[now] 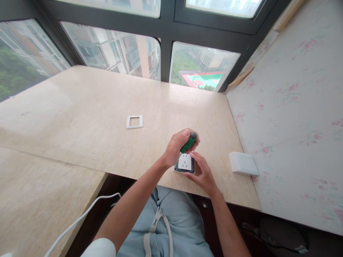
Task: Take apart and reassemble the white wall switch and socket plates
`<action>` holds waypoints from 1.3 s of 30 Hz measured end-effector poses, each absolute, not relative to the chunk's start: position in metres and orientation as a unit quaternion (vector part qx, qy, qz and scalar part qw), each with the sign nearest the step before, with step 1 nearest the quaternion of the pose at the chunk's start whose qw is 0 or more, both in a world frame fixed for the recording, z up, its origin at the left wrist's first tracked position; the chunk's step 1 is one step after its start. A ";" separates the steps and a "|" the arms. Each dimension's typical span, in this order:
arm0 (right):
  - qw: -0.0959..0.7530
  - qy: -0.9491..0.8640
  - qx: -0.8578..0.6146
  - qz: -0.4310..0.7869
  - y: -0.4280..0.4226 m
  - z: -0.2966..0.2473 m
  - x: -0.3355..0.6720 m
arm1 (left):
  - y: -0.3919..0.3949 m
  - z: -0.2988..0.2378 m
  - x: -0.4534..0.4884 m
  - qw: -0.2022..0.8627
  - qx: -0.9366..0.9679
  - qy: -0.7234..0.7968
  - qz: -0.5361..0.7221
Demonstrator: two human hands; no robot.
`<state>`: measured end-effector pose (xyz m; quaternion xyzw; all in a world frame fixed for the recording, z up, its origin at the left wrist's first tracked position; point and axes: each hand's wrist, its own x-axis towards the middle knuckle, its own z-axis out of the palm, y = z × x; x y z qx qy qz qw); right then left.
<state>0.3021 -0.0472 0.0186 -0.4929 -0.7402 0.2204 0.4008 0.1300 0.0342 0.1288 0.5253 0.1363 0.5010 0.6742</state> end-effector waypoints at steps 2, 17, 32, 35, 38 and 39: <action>0.399 -0.740 -0.494 0.221 -0.047 0.018 0.302 | 0.036 0.126 0.133 0.686 0.514 0.123 0.500; 0.403 -0.736 -0.491 0.235 -0.047 0.022 0.301 | 0.032 0.126 0.128 0.621 0.551 0.178 0.528; 0.400 -0.736 -0.495 0.232 -0.047 0.021 0.301 | 0.049 0.122 0.134 0.732 0.479 0.097 0.475; 0.402 -0.735 -0.494 0.234 -0.047 0.021 0.301 | 0.046 0.120 0.136 0.708 0.489 0.102 0.499; 0.400 -0.735 -0.494 0.234 -0.047 0.021 0.301 | 0.041 0.121 0.137 0.673 0.494 0.137 0.534; 0.400 -0.736 -0.493 0.234 -0.047 0.021 0.301 | 0.040 0.122 0.137 0.655 0.497 0.155 0.548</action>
